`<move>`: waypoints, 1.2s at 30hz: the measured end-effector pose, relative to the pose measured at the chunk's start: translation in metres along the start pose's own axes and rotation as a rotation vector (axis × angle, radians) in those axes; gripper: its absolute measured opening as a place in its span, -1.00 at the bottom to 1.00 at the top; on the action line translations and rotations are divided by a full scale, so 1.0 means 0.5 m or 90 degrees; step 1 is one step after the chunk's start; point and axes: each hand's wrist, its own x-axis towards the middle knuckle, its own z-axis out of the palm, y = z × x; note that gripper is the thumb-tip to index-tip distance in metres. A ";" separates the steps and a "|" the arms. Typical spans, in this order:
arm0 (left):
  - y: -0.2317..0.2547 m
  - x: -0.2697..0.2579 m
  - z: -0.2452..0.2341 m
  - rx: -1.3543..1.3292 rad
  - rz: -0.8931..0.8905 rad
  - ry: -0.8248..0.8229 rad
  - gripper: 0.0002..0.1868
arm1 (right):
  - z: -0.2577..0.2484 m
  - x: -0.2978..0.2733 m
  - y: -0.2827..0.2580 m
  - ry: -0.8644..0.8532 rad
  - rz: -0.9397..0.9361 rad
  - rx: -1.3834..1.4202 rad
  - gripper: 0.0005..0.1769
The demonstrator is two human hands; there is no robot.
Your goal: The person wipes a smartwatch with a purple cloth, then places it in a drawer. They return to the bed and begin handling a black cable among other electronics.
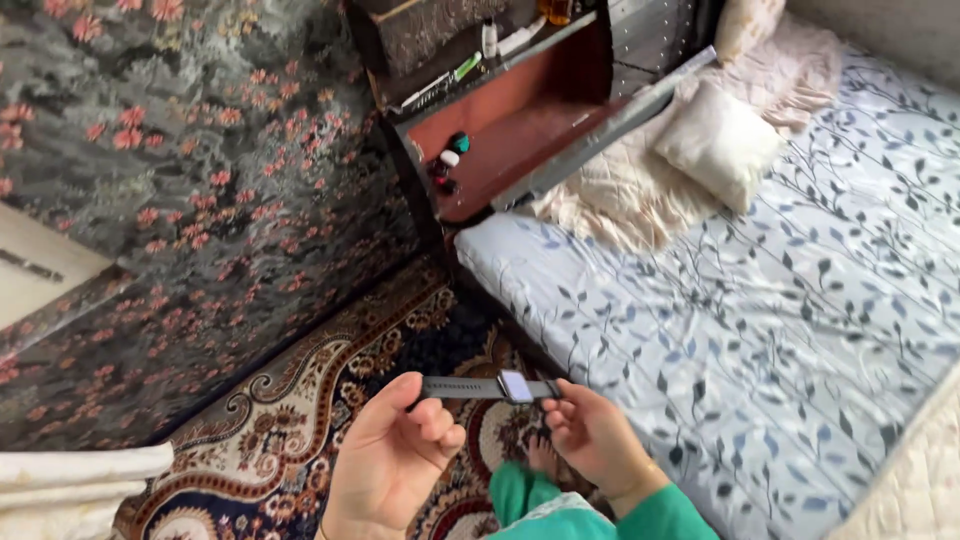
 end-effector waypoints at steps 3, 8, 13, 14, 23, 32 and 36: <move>0.017 0.100 0.074 0.082 0.039 -0.032 -0.79 | 0.068 0.090 -0.096 -0.035 0.048 -0.036 -0.71; 0.065 0.245 0.075 0.170 0.079 0.026 -0.83 | 0.163 0.192 -0.256 -0.030 -0.040 -0.118 -0.79; 0.174 0.411 0.055 0.391 0.123 0.190 -0.84 | 0.264 0.230 -0.410 -0.067 -0.267 -0.260 -0.82; 0.196 0.452 0.048 0.497 0.147 0.200 -0.82 | 0.298 0.231 -0.434 0.008 -0.337 -0.346 -0.82; 0.351 0.812 -0.003 0.797 0.183 0.188 -0.76 | 0.480 0.445 -0.578 0.195 -0.536 -0.607 -0.70; 0.350 1.202 -0.219 0.747 0.115 0.242 -0.79 | 0.580 0.767 -0.712 0.176 -0.521 -0.600 -0.74; 0.333 1.336 -0.258 0.693 0.022 0.365 -0.80 | 0.630 0.912 -0.785 0.269 -0.456 -0.783 -0.77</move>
